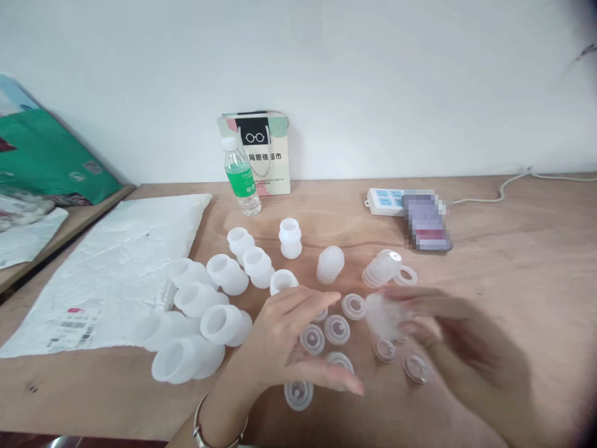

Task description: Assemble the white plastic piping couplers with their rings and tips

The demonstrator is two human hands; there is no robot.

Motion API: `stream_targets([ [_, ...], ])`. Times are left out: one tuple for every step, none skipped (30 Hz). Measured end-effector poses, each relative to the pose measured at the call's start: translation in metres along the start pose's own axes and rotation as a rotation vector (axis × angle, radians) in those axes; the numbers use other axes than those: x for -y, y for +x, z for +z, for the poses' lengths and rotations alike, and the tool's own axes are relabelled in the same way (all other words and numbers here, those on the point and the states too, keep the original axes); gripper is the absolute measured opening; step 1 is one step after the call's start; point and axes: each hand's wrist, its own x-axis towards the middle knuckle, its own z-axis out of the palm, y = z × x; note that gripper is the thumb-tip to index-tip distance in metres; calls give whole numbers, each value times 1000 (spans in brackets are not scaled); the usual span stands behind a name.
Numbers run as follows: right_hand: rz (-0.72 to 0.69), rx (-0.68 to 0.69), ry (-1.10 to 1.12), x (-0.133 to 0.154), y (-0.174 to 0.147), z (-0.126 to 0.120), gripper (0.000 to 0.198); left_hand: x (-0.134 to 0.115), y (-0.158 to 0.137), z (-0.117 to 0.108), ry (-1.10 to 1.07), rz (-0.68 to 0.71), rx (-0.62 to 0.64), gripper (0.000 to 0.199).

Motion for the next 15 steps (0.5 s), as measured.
stream_targets([
  [83,-142,-38,-9,-4,-11,14,1,-1,-2,-10,-15,-3,57],
  [177,-260,-96,-21,-8,-23,14,1,-1,-3,-16,-26,2,51],
  [303,-343,-179,-34,-11,-35,14,2,-1,-4,-15,-33,14,44],
  [378,-391,-284,-49,-16,-46,13,2,-2,-4,-5,-33,30,39],
  [473,-306,-371,-65,-21,-56,13,2,-1,-4,11,-25,47,35],
  [508,-264,-402,-81,-27,-64,12,2,-1,-3,29,-13,60,33],
  [489,-225,-393,-97,-33,-70,10,2,0,-2,46,1,65,32],
  [467,-180,-380,-111,-39,-74,10,2,1,-1,58,18,62,31],
  [443,-144,-369,-121,-44,-75,10,2,2,0,65,24,59,30],
  [411,-107,-368,-128,-48,-75,11,2,3,1,73,22,57,27],
  [384,-90,-390,-131,-51,-74,13,2,3,1,85,19,46,25],
  [352,-99,-432,-130,-52,-71,17,2,3,1,100,18,30,23],
  [312,-129,-487,-126,-51,-68,22,3,1,1,113,27,-2,21],
  [264,-161,-541,-120,-50,-64,29,3,-3,1,112,50,-64,20],
  [211,-192,-586,-113,-48,-61,35,3,-8,0,98,77,-147,20],
])
